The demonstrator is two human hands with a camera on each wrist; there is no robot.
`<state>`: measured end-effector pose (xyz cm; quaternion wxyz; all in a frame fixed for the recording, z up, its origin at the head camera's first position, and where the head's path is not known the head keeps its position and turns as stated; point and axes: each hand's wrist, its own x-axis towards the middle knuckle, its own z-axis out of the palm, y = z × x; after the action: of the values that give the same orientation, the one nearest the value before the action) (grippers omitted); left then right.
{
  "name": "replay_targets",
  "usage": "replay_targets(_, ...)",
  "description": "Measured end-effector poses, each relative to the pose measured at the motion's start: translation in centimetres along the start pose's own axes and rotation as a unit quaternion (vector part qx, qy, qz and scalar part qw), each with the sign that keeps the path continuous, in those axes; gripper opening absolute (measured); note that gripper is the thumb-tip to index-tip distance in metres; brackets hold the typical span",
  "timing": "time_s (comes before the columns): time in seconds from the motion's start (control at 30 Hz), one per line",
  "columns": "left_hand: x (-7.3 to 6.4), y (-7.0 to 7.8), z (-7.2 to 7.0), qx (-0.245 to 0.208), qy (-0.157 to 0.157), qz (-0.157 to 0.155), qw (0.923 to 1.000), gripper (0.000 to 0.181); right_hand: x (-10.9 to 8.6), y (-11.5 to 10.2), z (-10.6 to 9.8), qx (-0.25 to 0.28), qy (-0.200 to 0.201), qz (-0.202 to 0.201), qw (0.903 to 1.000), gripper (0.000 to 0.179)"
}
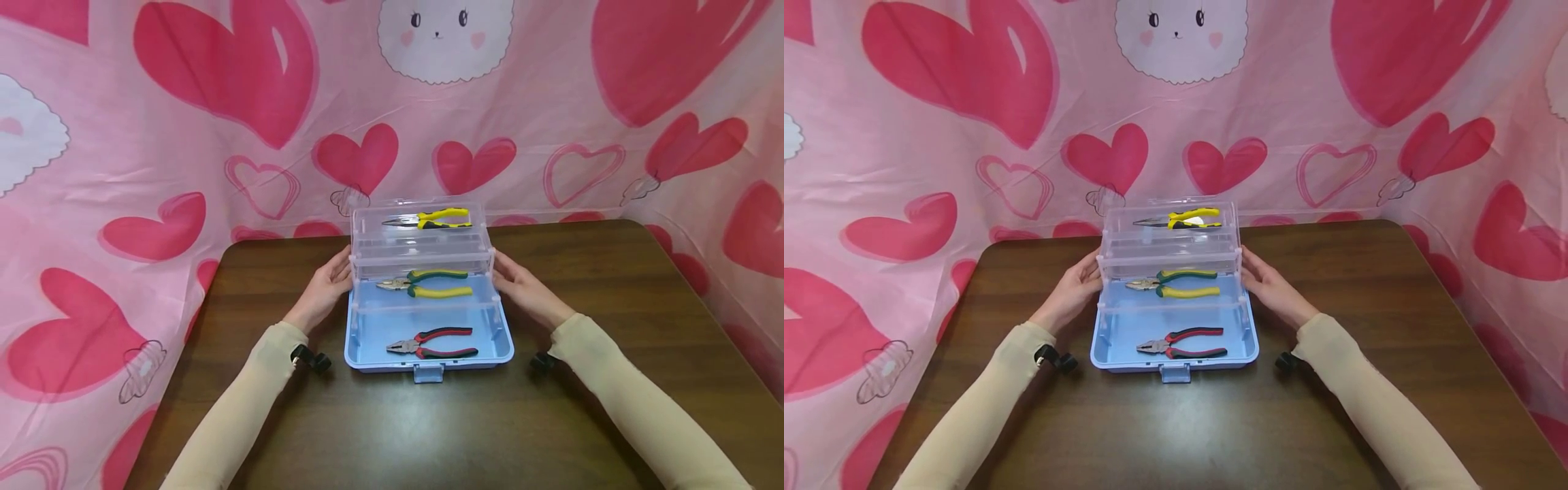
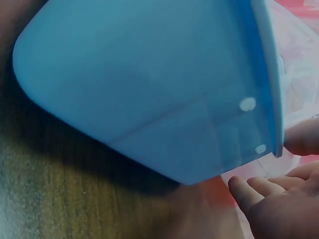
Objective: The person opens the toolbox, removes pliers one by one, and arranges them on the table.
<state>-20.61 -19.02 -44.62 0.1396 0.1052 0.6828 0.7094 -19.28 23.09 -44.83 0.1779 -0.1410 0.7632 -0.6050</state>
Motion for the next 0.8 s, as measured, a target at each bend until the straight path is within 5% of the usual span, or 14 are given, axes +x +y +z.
replay_targets(0.17, -0.20, -0.45, -0.05, 0.007, 0.001, -0.027, 0.9996, 0.074, 0.00, 0.33, -0.06, -0.012, 0.001, 0.007, 0.9999, 0.072)
replay_targets(0.8, 0.33, -1.08, 0.12, -0.022, -0.002, -0.017, 0.9996, 0.071, 0.66, 0.46, -0.10, 0.022, -0.002, 0.046, 0.9987, 0.073)
